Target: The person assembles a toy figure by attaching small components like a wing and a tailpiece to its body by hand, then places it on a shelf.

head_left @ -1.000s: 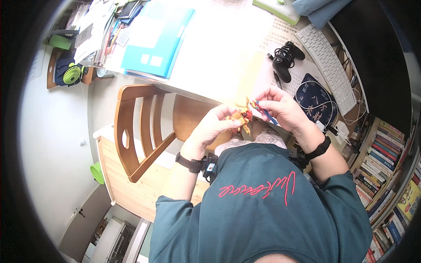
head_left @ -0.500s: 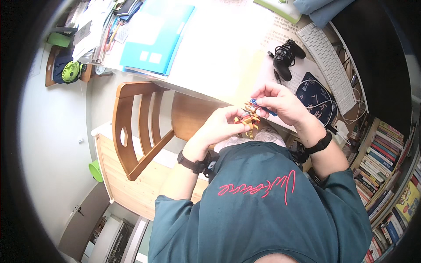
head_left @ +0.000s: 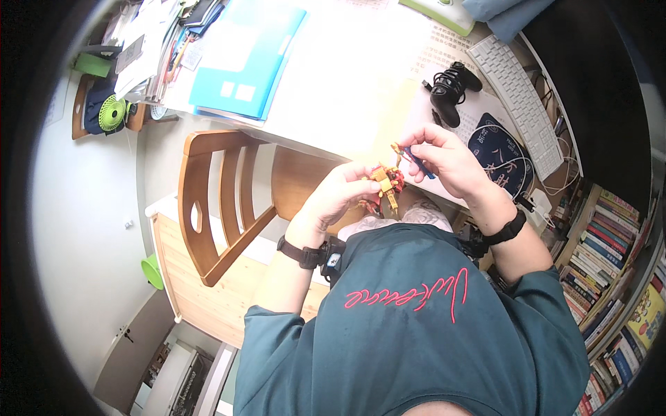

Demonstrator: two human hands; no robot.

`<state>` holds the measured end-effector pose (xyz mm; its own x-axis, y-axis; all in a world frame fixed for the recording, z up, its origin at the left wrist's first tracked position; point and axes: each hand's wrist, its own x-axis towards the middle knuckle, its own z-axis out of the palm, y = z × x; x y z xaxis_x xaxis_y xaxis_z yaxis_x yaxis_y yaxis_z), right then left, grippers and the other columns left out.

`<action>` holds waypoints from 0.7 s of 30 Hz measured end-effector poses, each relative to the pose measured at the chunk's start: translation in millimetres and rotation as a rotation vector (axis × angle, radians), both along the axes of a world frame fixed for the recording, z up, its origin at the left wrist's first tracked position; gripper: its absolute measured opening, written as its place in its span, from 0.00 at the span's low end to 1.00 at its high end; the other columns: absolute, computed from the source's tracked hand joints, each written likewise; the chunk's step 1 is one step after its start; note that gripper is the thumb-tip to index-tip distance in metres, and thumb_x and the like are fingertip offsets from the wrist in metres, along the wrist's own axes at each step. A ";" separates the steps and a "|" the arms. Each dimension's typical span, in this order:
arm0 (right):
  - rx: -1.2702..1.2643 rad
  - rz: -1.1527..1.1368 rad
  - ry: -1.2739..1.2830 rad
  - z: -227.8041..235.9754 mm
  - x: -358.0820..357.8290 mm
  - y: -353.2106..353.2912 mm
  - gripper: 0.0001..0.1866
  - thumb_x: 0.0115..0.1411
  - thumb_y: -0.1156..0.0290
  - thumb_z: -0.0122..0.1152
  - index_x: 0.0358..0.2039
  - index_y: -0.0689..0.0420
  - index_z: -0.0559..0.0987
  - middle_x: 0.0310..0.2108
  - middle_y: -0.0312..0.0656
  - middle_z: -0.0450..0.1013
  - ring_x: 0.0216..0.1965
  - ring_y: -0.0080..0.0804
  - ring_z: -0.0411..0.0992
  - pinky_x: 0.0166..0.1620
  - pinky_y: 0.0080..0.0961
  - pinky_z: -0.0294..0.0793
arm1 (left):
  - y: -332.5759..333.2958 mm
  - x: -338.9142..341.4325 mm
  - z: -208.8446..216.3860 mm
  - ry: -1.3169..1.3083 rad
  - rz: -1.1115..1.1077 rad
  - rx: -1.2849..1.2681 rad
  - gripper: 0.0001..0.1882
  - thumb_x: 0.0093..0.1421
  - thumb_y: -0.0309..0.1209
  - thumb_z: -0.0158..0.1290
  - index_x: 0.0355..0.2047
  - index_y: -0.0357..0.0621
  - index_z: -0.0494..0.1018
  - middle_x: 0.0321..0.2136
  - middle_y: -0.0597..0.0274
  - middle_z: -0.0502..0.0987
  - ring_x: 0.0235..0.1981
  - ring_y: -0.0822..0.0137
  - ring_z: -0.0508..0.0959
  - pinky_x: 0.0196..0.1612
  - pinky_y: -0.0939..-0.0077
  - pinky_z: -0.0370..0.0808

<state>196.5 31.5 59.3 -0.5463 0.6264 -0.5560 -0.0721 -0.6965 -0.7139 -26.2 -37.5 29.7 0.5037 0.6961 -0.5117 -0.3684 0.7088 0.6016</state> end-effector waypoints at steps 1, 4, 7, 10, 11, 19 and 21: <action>-0.021 -0.034 -0.004 0.4 -0.5 1.0 0.08 0.61 0.76 0.51 0.40 0.62 0.75 0.30 0.37 0.72 0.27 0.19 0.71 0.29 0.16 0.73 | 0.4 0.1 0.4 -0.033 0.020 -0.015 0.19 0.57 0.29 0.56 0.48 0.36 0.72 0.39 0.62 0.78 0.36 0.75 0.77 0.40 0.80 0.74; -0.056 -0.068 0.001 3.5 -1.8 1.5 0.07 0.59 0.78 0.53 0.39 0.61 0.75 0.31 0.36 0.72 0.28 0.19 0.71 0.29 0.16 0.73 | 0.1 -0.2 -0.7 -0.067 0.039 -0.031 0.19 0.57 0.28 0.55 0.49 0.35 0.71 0.40 0.61 0.77 0.38 0.74 0.77 0.40 0.80 0.75; -0.051 -0.082 0.021 6.3 -8.4 -3.1 0.08 0.57 0.79 0.57 0.38 0.62 0.75 0.30 0.37 0.72 0.27 0.19 0.71 0.28 0.15 0.73 | 0.9 -2.5 -1.1 -0.068 0.023 -0.042 0.22 0.57 0.27 0.55 0.52 0.34 0.68 0.44 0.60 0.76 0.42 0.72 0.77 0.45 0.78 0.74; -0.050 -0.109 0.064 -3.8 -6.1 -5.4 0.08 0.55 0.79 0.59 0.37 0.62 0.74 0.29 0.38 0.72 0.26 0.20 0.71 0.28 0.14 0.74 | 1.4 0.2 1.6 -0.052 0.025 -0.042 0.23 0.57 0.28 0.55 0.53 0.34 0.68 0.44 0.59 0.76 0.42 0.72 0.76 0.45 0.79 0.74; -0.067 -0.120 0.095 -8.3 -4.5 -5.1 0.08 0.55 0.80 0.59 0.37 0.62 0.74 0.30 0.39 0.72 0.26 0.21 0.72 0.28 0.15 0.74 | 1.6 1.6 2.7 -0.036 0.043 -0.031 0.20 0.57 0.28 0.55 0.51 0.36 0.70 0.41 0.61 0.77 0.39 0.74 0.77 0.41 0.80 0.75; -0.151 -0.159 0.070 -10.6 0.1 -5.7 0.10 0.57 0.80 0.56 0.40 0.63 0.71 0.30 0.40 0.72 0.28 0.24 0.73 0.30 0.17 0.76 | -0.6 3.7 1.4 -0.034 0.057 -0.039 0.19 0.58 0.29 0.55 0.50 0.36 0.71 0.41 0.61 0.77 0.38 0.75 0.77 0.41 0.81 0.74; -0.175 -0.070 0.059 -9.6 2.1 -6.2 0.10 0.57 0.80 0.56 0.40 0.63 0.71 0.29 0.41 0.72 0.28 0.24 0.73 0.30 0.17 0.76 | -0.7 2.5 1.0 -0.030 0.044 -0.044 0.19 0.58 0.29 0.55 0.49 0.36 0.71 0.41 0.61 0.78 0.38 0.75 0.77 0.41 0.81 0.74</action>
<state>198.6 25.3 49.7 -0.5396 0.5607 -0.6280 -0.1634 -0.8015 -0.5752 -23.7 -38.2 30.7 0.4886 0.6950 -0.5275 -0.4175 0.7171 0.5581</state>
